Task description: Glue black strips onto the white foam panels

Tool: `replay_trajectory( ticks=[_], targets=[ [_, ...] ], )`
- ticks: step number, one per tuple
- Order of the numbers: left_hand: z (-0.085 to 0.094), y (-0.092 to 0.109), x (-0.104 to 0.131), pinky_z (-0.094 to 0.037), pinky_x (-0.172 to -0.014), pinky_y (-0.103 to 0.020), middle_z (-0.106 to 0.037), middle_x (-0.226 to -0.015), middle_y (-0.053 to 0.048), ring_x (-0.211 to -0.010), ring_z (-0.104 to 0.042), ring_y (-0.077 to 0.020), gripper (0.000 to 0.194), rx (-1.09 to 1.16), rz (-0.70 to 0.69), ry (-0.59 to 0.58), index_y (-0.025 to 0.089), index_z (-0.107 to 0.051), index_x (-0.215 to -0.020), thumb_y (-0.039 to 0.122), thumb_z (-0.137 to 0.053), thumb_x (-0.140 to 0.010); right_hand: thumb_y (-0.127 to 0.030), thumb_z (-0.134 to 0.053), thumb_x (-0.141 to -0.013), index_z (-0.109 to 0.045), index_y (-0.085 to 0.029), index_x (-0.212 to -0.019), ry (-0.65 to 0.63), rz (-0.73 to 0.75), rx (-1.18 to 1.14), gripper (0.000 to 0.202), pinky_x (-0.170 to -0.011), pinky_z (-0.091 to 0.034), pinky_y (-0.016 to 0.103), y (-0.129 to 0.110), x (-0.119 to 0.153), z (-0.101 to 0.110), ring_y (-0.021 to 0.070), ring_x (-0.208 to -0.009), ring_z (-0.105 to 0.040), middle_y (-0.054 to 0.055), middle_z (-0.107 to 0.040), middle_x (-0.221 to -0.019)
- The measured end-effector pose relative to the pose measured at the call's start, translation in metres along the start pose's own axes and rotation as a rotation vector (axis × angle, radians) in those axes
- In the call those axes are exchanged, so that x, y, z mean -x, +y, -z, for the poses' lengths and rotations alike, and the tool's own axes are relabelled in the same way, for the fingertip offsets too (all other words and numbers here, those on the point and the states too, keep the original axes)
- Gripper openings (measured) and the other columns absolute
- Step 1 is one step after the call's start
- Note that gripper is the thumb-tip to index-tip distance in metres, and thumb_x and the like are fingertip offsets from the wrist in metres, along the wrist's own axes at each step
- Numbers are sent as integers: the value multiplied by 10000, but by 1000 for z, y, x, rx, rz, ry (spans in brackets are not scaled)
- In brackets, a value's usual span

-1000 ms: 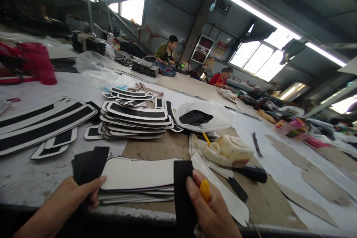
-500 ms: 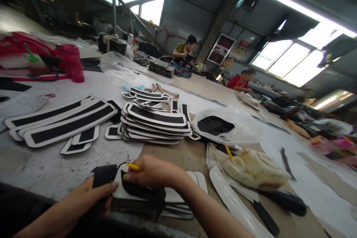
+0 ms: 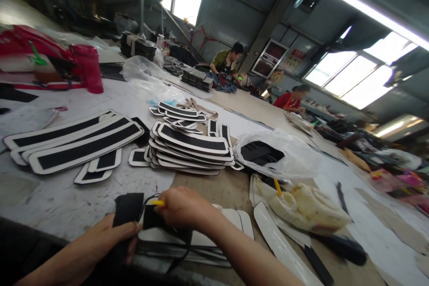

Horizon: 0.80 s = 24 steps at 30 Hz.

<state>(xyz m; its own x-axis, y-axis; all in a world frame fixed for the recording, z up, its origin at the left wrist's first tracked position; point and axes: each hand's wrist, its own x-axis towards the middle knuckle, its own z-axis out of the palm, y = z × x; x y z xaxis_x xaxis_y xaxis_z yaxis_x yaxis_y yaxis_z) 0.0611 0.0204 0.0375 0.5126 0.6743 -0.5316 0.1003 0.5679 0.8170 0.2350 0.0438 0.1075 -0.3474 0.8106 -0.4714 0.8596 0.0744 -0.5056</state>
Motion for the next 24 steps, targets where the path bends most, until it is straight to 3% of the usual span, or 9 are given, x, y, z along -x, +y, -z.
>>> replay_trajectory(
  ticks=[2,5,13,19,21,24],
  targets=[
    [1,-4,-2,-372,-517,-250,-523,-468,-1,-484,-466,-145,312,-29,12,30,180,-507,-486,358,-472,-741,-275,-510,-779,-623,-173,-703,52,-43,157,171,-471,-276,215,7,-7,-8,116,-530,-465,3,-553,-582],
    [2,-7,-4,-380,-539,-255,-538,-473,-9,-502,-483,-154,314,-75,9,15,180,-514,-485,356,-464,-741,-313,-484,-797,-661,-180,-787,59,-63,212,221,-487,-291,228,14,-10,-15,157,-613,-553,56,-650,-701],
    [1,-3,-4,-369,-516,-247,-538,-464,-8,-486,-472,-147,291,-94,24,39,179,-519,-483,326,-454,-725,-337,-454,-804,-663,-186,-808,22,-39,164,257,-473,-309,218,12,-6,-15,146,-580,-560,50,-661,-683],
    [-1,5,-3,-386,-489,-243,-560,-475,-4,-482,-495,-154,266,-135,39,63,181,-536,-515,321,-465,-730,-344,-456,-795,-682,-179,-827,31,-67,240,282,-482,-317,236,11,-7,-16,194,-673,-609,89,-691,-777],
    [-2,11,-2,-442,-544,-253,-626,-577,-6,-576,-574,-182,209,-122,39,104,184,-589,-629,341,-498,-731,-335,-453,-794,-685,-176,-823,38,-59,244,283,-483,-316,240,12,-6,-16,200,-683,-615,94,-695,-786],
    [-1,15,-8,-484,-727,-297,-690,-812,-21,-837,-621,-244,253,-209,-90,114,196,-629,-816,419,-543,-734,-312,-457,-784,-685,-184,-823,46,-52,242,264,-491,-323,239,12,-6,-19,198,-690,-614,91,-697,-799]
  ],
)
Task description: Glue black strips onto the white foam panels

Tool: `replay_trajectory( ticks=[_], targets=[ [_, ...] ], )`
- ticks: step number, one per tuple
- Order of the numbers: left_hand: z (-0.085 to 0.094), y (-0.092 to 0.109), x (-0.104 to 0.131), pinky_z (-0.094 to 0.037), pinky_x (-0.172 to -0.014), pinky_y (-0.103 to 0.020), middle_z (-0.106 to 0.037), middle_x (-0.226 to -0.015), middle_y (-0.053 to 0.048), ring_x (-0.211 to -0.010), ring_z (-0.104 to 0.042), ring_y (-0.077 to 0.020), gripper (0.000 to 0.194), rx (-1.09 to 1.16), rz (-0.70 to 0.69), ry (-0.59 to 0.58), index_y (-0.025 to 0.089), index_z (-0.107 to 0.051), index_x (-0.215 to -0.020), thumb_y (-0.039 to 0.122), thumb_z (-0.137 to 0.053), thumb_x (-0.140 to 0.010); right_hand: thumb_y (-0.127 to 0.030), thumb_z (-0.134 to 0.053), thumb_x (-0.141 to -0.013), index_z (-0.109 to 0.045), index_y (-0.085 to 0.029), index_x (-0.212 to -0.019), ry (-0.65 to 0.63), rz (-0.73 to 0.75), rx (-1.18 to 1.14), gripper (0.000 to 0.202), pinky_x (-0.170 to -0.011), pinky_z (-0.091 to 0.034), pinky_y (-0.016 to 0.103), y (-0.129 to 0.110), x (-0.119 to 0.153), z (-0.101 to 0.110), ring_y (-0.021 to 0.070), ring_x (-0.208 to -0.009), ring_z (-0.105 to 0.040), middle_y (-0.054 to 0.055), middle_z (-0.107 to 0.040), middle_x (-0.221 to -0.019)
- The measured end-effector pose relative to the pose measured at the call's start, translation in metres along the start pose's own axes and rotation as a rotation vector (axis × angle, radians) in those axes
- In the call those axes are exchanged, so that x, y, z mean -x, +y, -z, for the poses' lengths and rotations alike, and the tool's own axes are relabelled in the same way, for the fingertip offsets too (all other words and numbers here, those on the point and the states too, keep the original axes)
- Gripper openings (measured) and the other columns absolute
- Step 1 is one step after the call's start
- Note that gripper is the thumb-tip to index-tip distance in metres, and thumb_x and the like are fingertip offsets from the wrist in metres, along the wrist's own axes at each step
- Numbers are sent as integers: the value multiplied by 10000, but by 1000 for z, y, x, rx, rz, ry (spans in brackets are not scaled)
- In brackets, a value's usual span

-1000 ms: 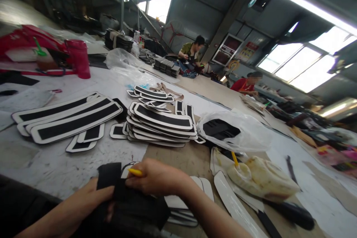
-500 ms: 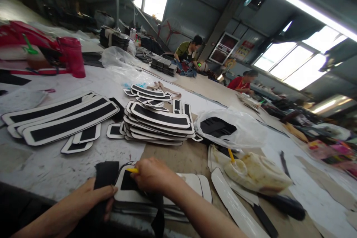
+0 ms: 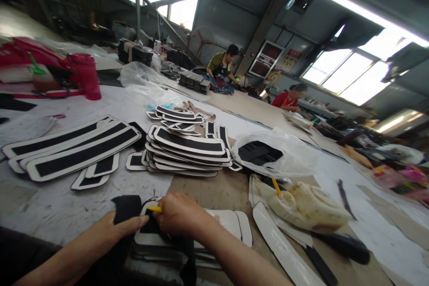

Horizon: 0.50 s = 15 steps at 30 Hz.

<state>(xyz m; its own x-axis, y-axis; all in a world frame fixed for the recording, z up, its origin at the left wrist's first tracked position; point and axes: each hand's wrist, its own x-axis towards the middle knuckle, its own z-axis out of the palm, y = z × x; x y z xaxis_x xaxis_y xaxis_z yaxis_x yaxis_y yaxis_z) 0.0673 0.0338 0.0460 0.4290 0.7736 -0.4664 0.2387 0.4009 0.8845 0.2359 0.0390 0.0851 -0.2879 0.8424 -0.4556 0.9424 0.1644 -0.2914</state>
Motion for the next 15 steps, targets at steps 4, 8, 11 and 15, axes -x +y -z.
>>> replay_trajectory(
  ticks=[4,8,11,15],
  targets=[
    [2,-6,-13,-435,-857,-329,-694,-835,-30,-983,-574,-279,232,-240,-145,73,184,-653,-826,371,-550,-735,-331,-473,-776,-683,-185,-787,23,-12,-10,256,-474,-313,232,-2,0,0,183,-637,-589,78,-681,-744],
    [2,-7,-16,-440,-842,-318,-692,-827,-30,-962,-576,-278,248,-229,-152,47,178,-658,-843,370,-534,-747,-332,-575,-705,-637,-171,-650,-25,-24,-81,180,-437,-283,215,4,19,10,127,-497,-489,6,-560,-547],
    [3,-8,-14,-470,-722,-276,-679,-749,-15,-835,-599,-261,235,-200,-134,75,187,-642,-729,413,-579,-717,-312,-590,-699,-565,-178,-588,-38,-87,-186,175,-437,-273,206,26,54,18,99,-464,-428,-39,-464,-497],
    [6,-18,-18,-460,-570,-273,-616,-574,-6,-626,-573,-233,330,-188,-42,149,182,-593,-591,504,-657,-627,-278,-509,-770,-504,-175,-602,70,-223,-368,198,-467,-271,202,66,101,13,84,-487,-383,-56,-418,-525]
  ],
)
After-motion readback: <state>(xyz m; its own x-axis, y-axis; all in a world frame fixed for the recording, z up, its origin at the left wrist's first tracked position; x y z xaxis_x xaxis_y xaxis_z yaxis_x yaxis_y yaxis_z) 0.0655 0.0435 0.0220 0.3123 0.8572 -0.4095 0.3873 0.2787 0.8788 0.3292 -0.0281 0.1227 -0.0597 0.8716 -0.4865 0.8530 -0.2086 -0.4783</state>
